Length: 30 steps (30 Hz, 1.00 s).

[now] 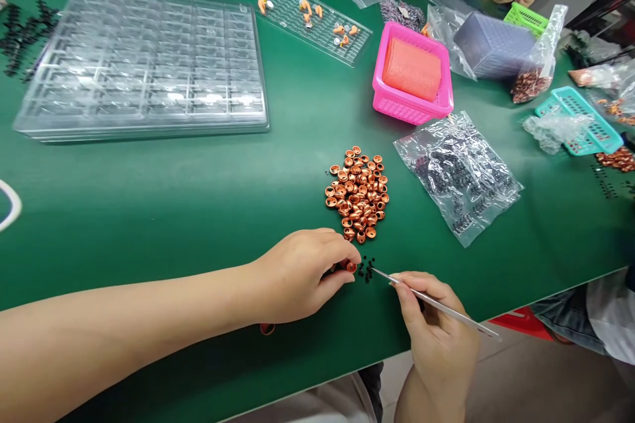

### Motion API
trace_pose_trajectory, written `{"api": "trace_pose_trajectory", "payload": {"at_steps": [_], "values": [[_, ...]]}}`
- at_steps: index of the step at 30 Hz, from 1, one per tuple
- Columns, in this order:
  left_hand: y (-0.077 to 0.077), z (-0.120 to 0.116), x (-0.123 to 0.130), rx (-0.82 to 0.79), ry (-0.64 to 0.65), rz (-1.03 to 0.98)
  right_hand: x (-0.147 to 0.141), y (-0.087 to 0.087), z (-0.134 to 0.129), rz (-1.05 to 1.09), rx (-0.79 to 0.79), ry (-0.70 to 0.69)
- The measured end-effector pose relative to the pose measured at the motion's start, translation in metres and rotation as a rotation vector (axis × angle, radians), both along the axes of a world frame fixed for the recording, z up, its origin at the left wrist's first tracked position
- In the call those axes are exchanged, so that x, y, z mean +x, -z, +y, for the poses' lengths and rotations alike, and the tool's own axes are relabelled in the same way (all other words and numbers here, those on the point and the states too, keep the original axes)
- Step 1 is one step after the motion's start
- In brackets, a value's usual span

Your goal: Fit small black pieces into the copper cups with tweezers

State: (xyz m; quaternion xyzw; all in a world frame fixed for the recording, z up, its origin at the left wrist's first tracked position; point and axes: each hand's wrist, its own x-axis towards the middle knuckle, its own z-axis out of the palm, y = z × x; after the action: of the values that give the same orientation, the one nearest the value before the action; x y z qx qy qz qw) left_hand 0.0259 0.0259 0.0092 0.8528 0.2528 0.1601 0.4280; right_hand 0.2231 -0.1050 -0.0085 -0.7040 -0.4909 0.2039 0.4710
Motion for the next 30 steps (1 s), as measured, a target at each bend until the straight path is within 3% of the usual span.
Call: {"api": "trace_pose_trajectory", "payload": {"at_steps": [8, 20, 30], "values": [[0.0, 0.001, 0.001, -0.02, -0.022, 0.01, -0.002, -0.002, 0.0, -0.029, -0.022, 0.055], [0.0, 0.0, 0.001, -0.015, -0.039, -0.001, -0.001, -0.001, -0.001, -0.075, -0.003, 0.009], [0.003, 0.001, 0.001, 0.029, -0.006, -0.01, -0.013, -0.003, -0.002, 0.023, 0.185, 0.013]]}}
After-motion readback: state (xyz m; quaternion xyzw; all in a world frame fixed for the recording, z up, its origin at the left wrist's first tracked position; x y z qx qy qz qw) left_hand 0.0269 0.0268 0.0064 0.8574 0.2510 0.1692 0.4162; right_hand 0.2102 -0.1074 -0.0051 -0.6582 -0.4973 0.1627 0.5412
